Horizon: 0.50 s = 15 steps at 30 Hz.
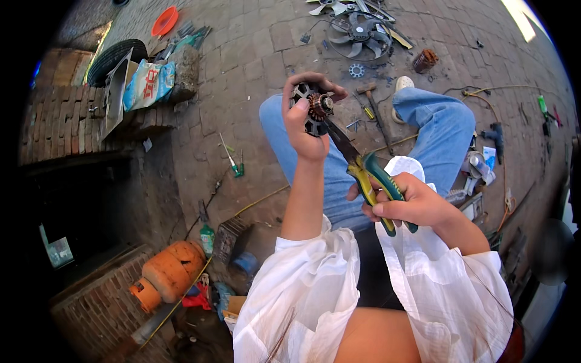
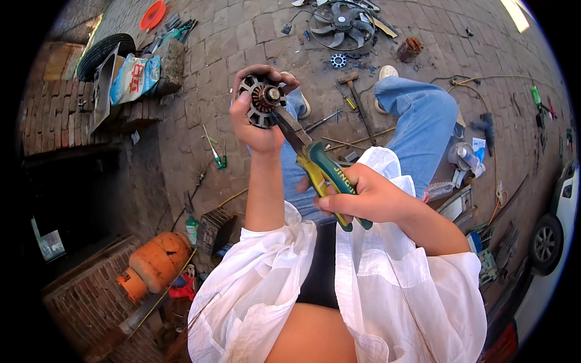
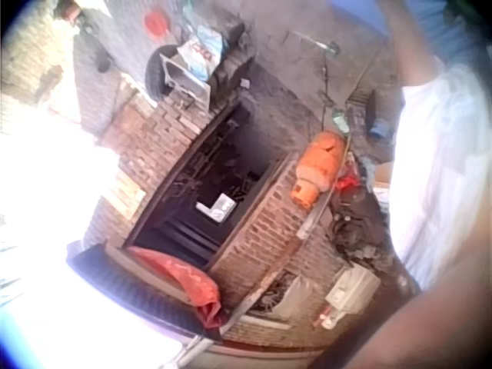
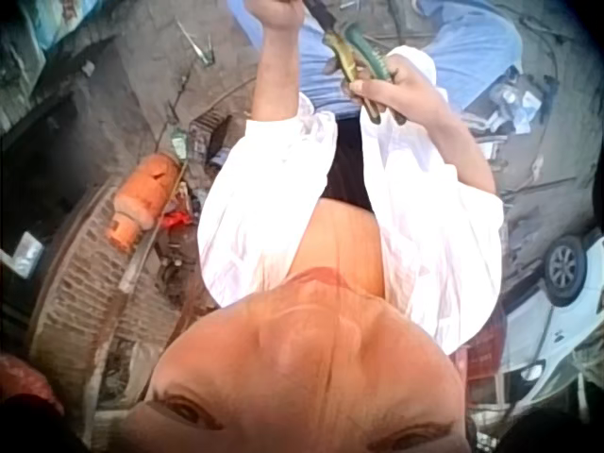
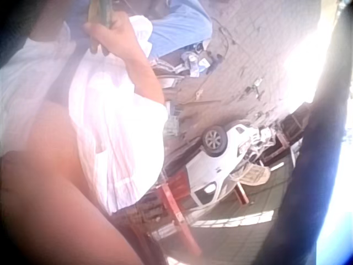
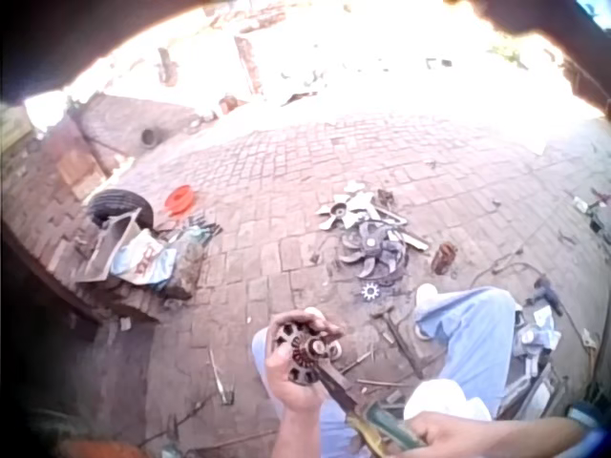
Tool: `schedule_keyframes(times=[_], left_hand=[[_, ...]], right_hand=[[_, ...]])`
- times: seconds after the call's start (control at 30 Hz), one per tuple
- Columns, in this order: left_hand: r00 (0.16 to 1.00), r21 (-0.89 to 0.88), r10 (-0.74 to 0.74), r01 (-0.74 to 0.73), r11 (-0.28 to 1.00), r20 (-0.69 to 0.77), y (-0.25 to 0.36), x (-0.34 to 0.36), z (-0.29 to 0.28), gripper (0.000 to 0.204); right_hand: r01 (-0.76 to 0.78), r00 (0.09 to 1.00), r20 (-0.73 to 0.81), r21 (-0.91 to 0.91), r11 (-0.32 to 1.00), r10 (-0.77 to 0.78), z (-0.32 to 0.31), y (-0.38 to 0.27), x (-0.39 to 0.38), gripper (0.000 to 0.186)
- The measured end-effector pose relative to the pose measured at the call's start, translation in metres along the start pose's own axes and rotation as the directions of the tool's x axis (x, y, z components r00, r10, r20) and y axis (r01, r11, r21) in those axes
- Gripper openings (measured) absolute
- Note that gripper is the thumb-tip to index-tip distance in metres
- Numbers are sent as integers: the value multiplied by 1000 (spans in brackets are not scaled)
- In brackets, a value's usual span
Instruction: The person sits on a low stool and uses a hammer and screwdriver to disassemble a small metal gear and a motor rotor. They strike the gear to loosen it and then use the screwdriver to pry apart the rotor components.
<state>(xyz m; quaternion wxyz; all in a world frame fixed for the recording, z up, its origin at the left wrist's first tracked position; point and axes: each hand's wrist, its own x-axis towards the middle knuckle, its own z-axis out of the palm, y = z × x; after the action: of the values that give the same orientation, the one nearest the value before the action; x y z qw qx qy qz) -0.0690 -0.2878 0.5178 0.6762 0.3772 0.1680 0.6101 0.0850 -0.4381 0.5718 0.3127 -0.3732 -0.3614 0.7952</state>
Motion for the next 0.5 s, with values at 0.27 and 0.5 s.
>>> schedule_keyframes(times=[0.27, 0.5], left_hand=[[995, -39, 21, -25, 999, -101, -4, 2, 2, 41], [996, -37, 6, -9, 999, -86, -2, 6, -5, 44]], right_hand=[[7, 999, -46, -21, 1000, -7, -1, 16, 10, 15], [-42, 999, 18, -86, 995, 44, -12, 15, 20, 17]])
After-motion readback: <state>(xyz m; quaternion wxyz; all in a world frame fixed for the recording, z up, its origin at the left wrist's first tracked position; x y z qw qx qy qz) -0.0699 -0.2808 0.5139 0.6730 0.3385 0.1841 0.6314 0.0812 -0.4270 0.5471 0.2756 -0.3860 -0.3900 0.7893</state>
